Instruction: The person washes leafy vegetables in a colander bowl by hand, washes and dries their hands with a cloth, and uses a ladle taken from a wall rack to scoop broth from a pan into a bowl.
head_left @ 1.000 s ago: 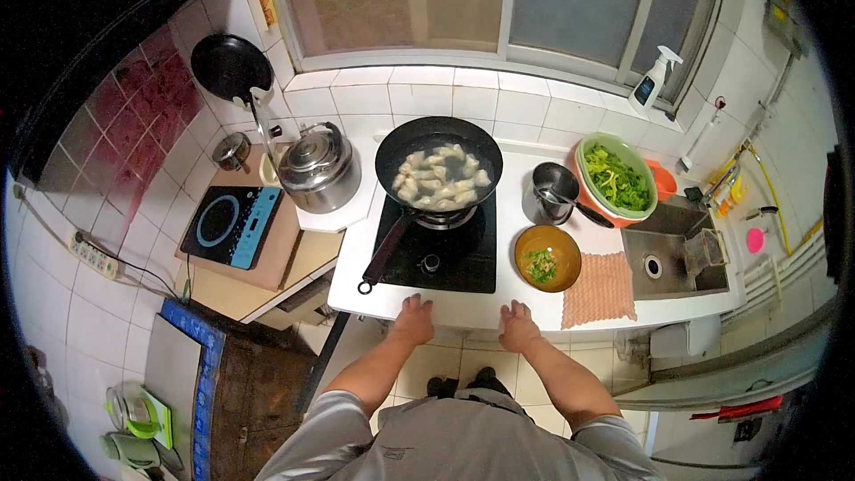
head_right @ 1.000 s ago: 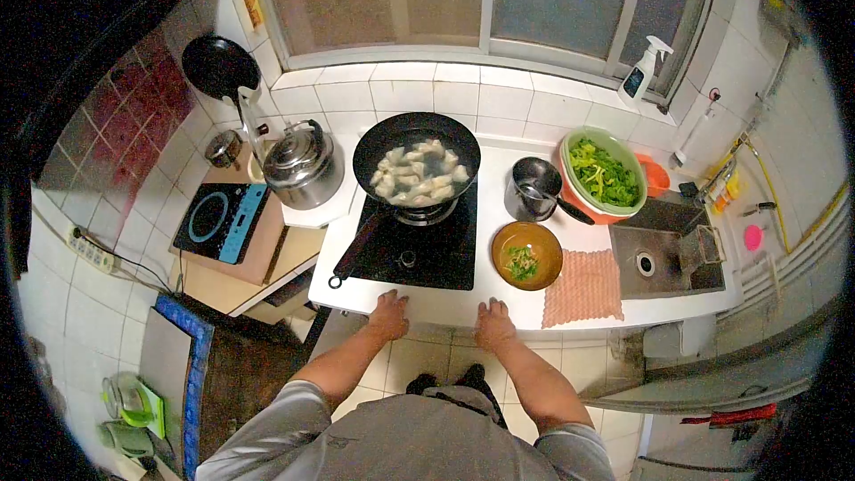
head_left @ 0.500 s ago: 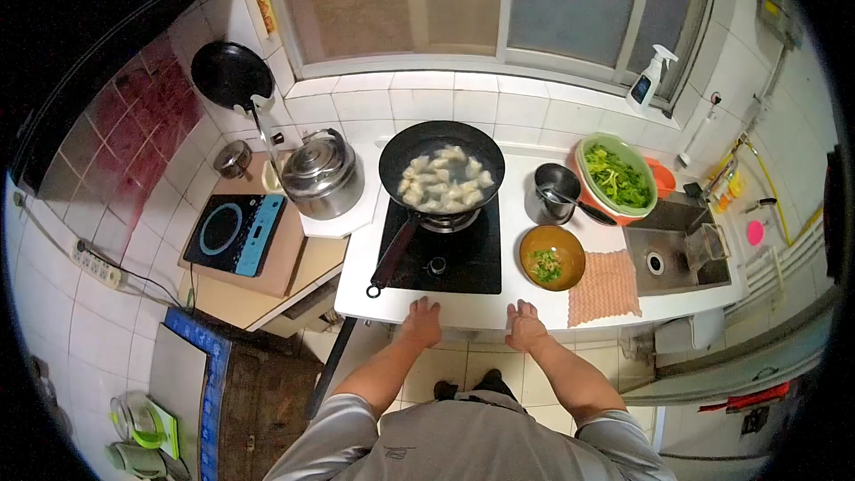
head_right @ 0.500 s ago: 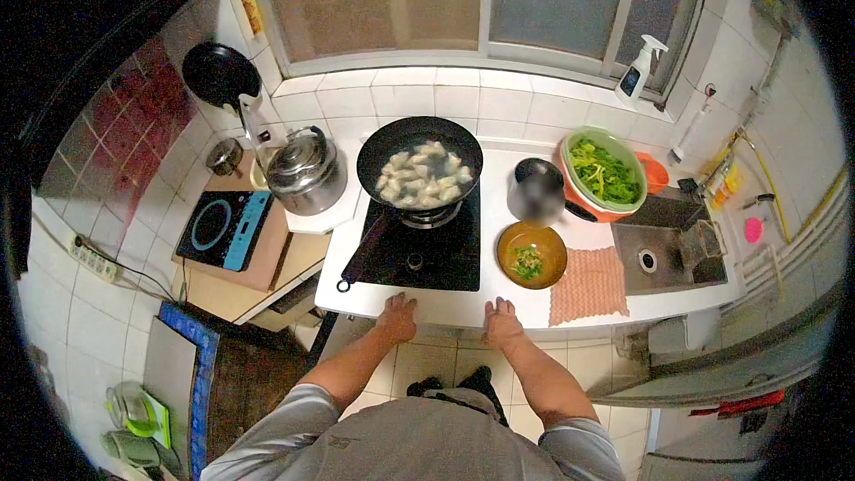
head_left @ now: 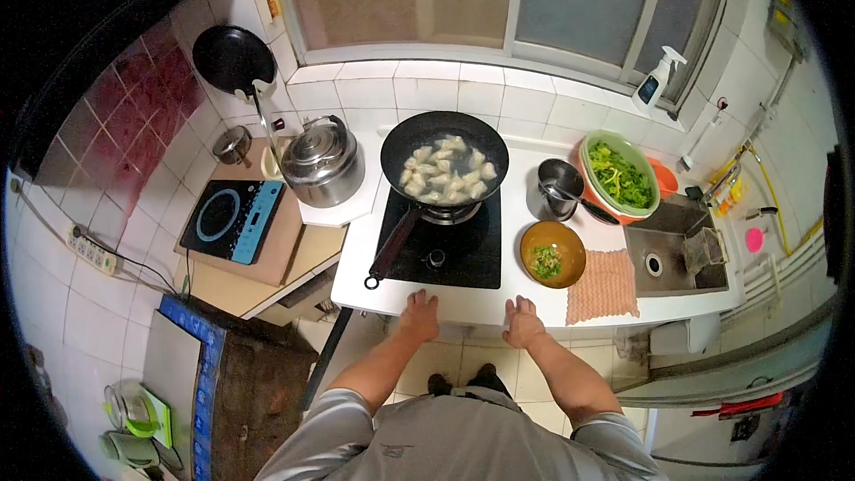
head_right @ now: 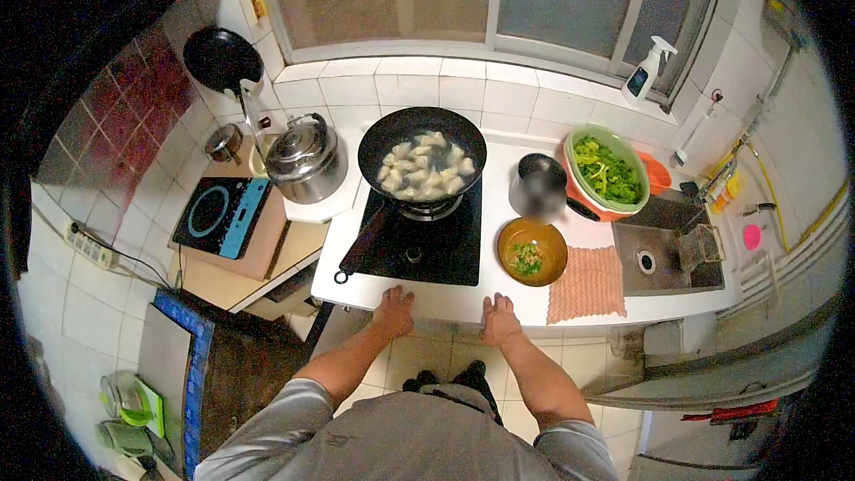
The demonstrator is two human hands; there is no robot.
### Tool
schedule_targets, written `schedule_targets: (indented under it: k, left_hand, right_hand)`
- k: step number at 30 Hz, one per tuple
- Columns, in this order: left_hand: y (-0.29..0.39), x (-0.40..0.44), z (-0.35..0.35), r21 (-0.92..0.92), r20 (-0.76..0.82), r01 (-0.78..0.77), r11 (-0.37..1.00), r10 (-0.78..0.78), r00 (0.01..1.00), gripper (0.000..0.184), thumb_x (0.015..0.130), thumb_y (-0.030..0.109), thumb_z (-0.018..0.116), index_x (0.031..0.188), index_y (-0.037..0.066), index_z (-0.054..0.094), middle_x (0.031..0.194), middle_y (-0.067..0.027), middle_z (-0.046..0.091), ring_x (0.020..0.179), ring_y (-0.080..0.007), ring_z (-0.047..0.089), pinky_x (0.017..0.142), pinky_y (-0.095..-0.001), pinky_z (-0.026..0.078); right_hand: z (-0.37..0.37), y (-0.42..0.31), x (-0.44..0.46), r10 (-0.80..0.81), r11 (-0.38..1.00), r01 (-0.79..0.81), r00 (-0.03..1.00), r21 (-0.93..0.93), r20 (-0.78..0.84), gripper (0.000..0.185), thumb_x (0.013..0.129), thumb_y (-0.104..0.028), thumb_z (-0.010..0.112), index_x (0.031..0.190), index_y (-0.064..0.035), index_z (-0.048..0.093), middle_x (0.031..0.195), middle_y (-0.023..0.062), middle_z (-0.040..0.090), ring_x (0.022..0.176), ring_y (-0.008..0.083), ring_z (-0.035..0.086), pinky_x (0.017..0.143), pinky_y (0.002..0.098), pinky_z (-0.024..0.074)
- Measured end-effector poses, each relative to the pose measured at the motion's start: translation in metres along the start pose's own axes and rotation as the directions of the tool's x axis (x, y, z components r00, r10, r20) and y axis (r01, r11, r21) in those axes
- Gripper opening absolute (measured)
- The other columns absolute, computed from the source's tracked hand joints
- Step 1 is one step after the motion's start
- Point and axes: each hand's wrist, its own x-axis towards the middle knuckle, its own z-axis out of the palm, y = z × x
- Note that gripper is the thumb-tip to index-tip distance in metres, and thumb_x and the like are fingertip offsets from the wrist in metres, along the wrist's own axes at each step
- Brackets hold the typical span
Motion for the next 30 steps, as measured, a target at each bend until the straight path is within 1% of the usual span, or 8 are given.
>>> schedule_targets:
  k: [2,5,10,13,16,19,22,30]
  left_hand:
    - [-0.002,0.002,0.003,0.009,0.010,-0.004,1.000,0.004,1.000,0.060,0.077,0.022,0.055,0.132,0.004,0.040,0.140,-0.0259,0.028,0.129,-0.0396,0.027,0.108,-0.0448,0.023]
    - [-0.001,0.002,0.001,0.001,0.011,0.003,1.000,-0.003,1.000,0.061,0.078,0.024,0.055,0.133,0.004,0.039,0.140,-0.0260,0.029,0.129,-0.0390,0.027,0.108,-0.0447,0.022]
    - [-0.006,0.007,0.011,0.049,0.012,-0.022,0.999,0.022,1.000,0.064,0.078,0.025,0.057,0.135,0.004,0.037,0.140,-0.0255,0.029,0.130,-0.0387,0.026,0.108,-0.0458,0.021]
    - [0.003,0.002,-0.005,0.049,0.108,0.005,0.999,-0.010,0.994,0.058,0.082,0.013,0.051,0.137,0.005,0.033,0.144,-0.0227,0.021,0.131,-0.0398,0.024,0.107,-0.0424,0.031]
    - [0.010,-0.006,-0.024,0.082,0.125,0.003,0.997,-0.014,0.992,0.059,0.083,0.014,0.050,0.138,0.005,0.032,0.144,-0.0234,0.021,0.131,-0.0399,0.024,0.108,-0.0423,0.028]
    - [0.013,-0.010,-0.030,0.050,0.127,0.020,0.999,-0.027,0.992,0.060,0.082,0.015,0.050,0.138,0.004,0.031,0.144,-0.0239,0.022,0.131,-0.0401,0.025,0.109,-0.0423,0.025]
    - [-0.001,0.003,0.000,0.120,0.072,-0.013,0.993,0.004,0.997,0.067,0.081,0.033,0.056,0.137,0.003,0.034,0.141,-0.0242,0.029,0.131,-0.0380,0.025,0.108,-0.0443,0.019]
    - [0.002,0.000,-0.003,0.075,0.067,0.008,0.997,-0.013,0.998,0.068,0.081,0.033,0.057,0.138,0.005,0.033,0.143,-0.0231,0.025,0.132,-0.0378,0.023,0.110,-0.0438,0.018]
  right_hand:
    - [0.001,0.001,0.001,-0.008,1.000,0.008,1.000,-0.019,-0.005,0.082,0.072,-0.035,0.065,0.135,0.0053,0.031,0.135,0.0307,0.033,0.128,0.0397,0.027,0.109,0.0424,0.0208]
    - [0.006,0.002,0.003,0.019,0.998,-0.017,1.000,0.066,-0.024,0.083,0.072,-0.034,0.066,0.135,0.0055,0.031,0.135,0.0307,0.033,0.128,0.0396,0.027,0.109,0.0422,0.0212]
    - [0.003,0.003,0.002,0.015,0.995,-0.013,1.000,0.101,-0.016,0.082,0.071,-0.034,0.066,0.135,0.0058,0.032,0.135,0.0308,0.033,0.128,0.0396,0.027,0.109,0.0420,0.0210]
    - [-0.012,-0.001,-0.001,-0.013,0.997,0.012,1.000,0.071,0.011,0.082,0.071,-0.033,0.065,0.135,0.0066,0.032,0.134,0.0308,0.034,0.128,0.0396,0.026,0.109,0.0422,0.0207]
    - [-0.017,-0.002,-0.004,-0.023,0.997,0.022,1.000,0.067,0.015,0.081,0.071,-0.033,0.064,0.134,0.0073,0.033,0.134,0.0308,0.034,0.128,0.0395,0.026,0.109,0.0423,0.0204]
    - [-0.018,-0.002,-0.004,-0.018,0.996,0.018,1.000,0.090,0.006,0.081,0.071,-0.033,0.064,0.134,0.0073,0.033,0.134,0.0308,0.035,0.128,0.0393,0.027,0.109,0.0424,0.0203]
    - [-0.023,-0.005,-0.006,-0.013,0.995,0.012,1.000,0.097,0.010,0.081,0.071,-0.034,0.064,0.134,0.0070,0.034,0.133,0.0307,0.035,0.128,0.0390,0.027,0.109,0.0425,0.0206]
    - [0.001,0.004,0.002,-0.006,0.997,0.007,1.000,0.075,-0.013,0.081,0.071,-0.035,0.064,0.134,0.0052,0.034,0.134,0.0298,0.035,0.128,0.0390,0.027,0.109,0.0425,0.0205]
